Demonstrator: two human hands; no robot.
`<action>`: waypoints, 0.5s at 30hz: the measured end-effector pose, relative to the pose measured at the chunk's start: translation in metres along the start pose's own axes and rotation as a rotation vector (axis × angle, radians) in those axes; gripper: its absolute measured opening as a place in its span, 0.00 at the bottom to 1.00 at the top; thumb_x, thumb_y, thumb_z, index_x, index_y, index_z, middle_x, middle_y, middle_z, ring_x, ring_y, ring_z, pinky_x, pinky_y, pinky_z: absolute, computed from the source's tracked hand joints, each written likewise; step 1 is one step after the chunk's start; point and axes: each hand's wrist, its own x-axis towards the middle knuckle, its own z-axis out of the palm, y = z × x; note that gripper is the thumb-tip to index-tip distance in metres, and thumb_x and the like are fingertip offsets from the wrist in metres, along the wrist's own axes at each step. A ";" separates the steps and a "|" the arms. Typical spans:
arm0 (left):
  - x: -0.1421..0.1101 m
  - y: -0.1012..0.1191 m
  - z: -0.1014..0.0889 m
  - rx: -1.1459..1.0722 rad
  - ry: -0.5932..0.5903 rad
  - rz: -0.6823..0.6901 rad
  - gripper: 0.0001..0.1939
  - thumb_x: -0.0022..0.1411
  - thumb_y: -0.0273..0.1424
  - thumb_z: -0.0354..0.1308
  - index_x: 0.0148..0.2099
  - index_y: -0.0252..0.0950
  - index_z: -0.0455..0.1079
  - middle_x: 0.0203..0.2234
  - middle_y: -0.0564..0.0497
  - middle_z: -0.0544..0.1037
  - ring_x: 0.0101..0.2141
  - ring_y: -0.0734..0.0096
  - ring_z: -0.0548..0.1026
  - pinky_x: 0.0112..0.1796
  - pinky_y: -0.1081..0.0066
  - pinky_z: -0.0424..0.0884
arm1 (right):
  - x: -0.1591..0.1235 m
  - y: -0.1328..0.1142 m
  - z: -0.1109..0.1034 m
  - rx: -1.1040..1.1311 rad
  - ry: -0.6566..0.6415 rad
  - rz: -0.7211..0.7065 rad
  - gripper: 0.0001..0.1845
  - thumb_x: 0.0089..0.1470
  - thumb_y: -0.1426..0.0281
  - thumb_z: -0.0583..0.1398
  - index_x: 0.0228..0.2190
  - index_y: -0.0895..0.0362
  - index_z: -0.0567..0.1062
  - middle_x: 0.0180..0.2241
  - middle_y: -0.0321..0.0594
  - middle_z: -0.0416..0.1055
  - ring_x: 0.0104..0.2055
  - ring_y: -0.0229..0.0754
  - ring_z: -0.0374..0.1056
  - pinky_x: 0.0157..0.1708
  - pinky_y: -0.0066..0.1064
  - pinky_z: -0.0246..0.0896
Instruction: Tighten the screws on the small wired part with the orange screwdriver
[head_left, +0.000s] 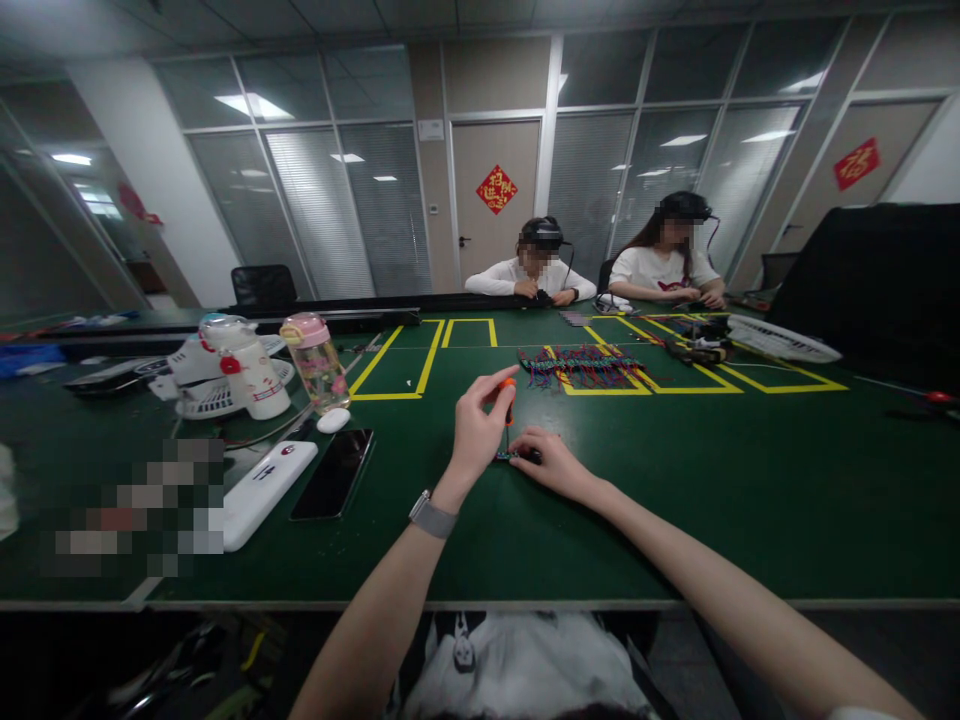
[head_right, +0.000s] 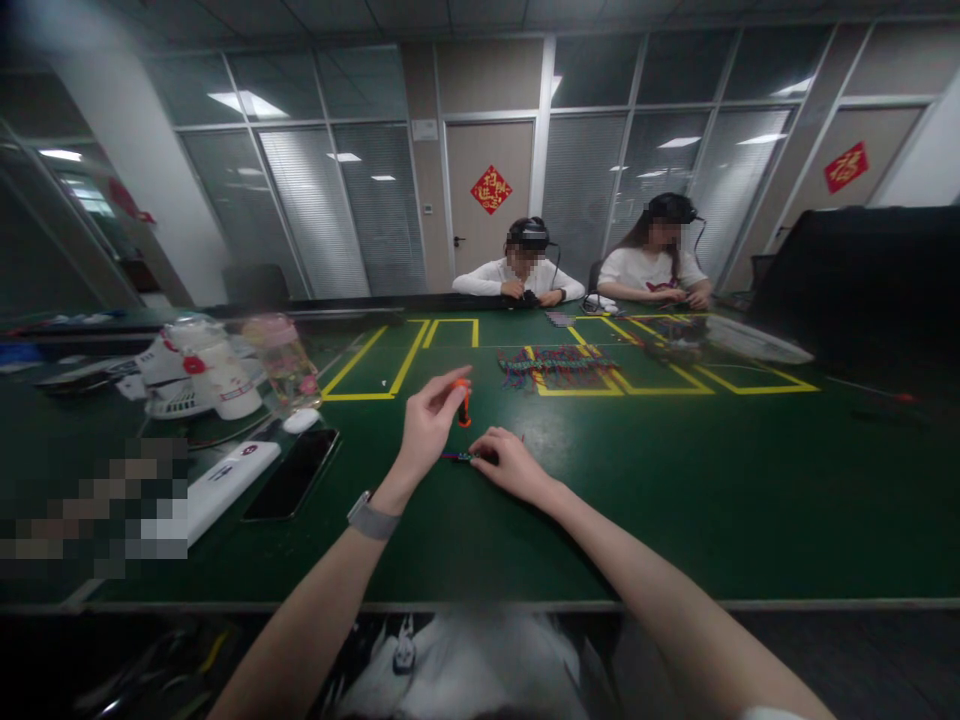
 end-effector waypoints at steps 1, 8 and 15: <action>0.000 0.000 0.000 0.045 0.032 0.019 0.12 0.62 0.31 0.55 0.47 0.38 0.73 0.37 0.48 0.74 0.36 0.72 0.73 0.38 0.72 0.71 | 0.000 0.000 0.000 -0.001 -0.001 0.001 0.06 0.52 0.73 0.61 0.34 0.58 0.76 0.31 0.39 0.69 0.34 0.41 0.65 0.36 0.32 0.61; 0.000 0.000 -0.003 0.110 0.043 0.044 0.15 0.66 0.29 0.48 0.52 0.40 0.71 0.43 0.47 0.72 0.43 0.71 0.73 0.44 0.70 0.69 | 0.000 0.001 0.000 0.000 0.002 0.003 0.06 0.52 0.74 0.61 0.34 0.57 0.77 0.31 0.39 0.69 0.34 0.41 0.65 0.37 0.32 0.61; -0.001 -0.001 -0.001 0.166 0.076 0.062 0.12 0.63 0.31 0.54 0.48 0.41 0.73 0.41 0.48 0.71 0.41 0.70 0.72 0.42 0.71 0.70 | 0.000 0.001 0.001 -0.003 0.002 -0.002 0.06 0.52 0.74 0.61 0.34 0.58 0.77 0.31 0.39 0.69 0.34 0.41 0.65 0.37 0.32 0.61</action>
